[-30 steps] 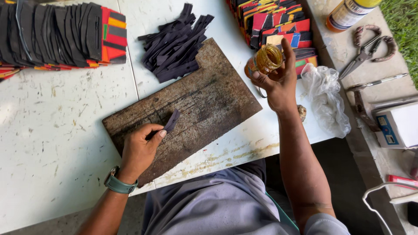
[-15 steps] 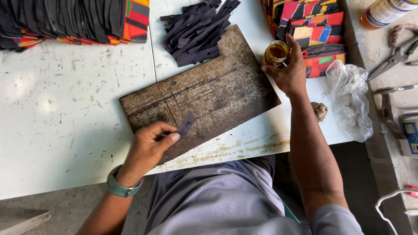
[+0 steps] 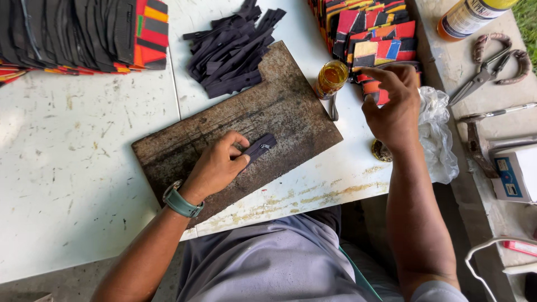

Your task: The person pours a yellow liquid from a bottle into a small jar, then uses a small applicator to apply the liquid to black zipper strips laid on a wooden board. The person handles multiple zipper strips one at a time, applying the liquid along their length.

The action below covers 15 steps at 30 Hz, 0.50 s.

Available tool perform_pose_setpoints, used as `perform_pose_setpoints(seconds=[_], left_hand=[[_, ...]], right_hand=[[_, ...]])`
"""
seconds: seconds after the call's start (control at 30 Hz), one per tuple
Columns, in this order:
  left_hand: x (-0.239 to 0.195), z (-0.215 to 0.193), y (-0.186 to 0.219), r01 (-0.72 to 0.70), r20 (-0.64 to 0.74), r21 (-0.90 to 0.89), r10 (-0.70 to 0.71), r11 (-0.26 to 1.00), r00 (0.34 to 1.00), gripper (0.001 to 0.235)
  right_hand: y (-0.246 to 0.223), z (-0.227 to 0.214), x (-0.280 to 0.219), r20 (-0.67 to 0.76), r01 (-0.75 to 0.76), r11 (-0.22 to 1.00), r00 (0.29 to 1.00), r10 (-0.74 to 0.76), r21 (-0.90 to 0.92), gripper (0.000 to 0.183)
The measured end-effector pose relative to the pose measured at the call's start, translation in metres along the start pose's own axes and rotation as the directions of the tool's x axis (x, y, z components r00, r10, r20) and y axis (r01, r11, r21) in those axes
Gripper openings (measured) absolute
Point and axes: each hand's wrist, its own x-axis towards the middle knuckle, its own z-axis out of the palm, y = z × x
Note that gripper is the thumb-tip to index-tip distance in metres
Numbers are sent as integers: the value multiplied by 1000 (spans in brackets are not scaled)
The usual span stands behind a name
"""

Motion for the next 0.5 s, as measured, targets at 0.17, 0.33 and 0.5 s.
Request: perform_pose_setpoints(seconds=[0.17,0.33,0.5], left_hand=[[27,37,16,-194,102,-472,272,860,957,17],[44,38,28,-28,181,-89,44,996,983,18],[38,35,30,-184,167,34,176,982,970,23]], right_hand=[[-2,15,28,121,114,987,988,-100,-113,56],[3,36,49,262,159,943,962,-80,-293,59],[14,46,51,306,211,924,946,-110,-319,53]])
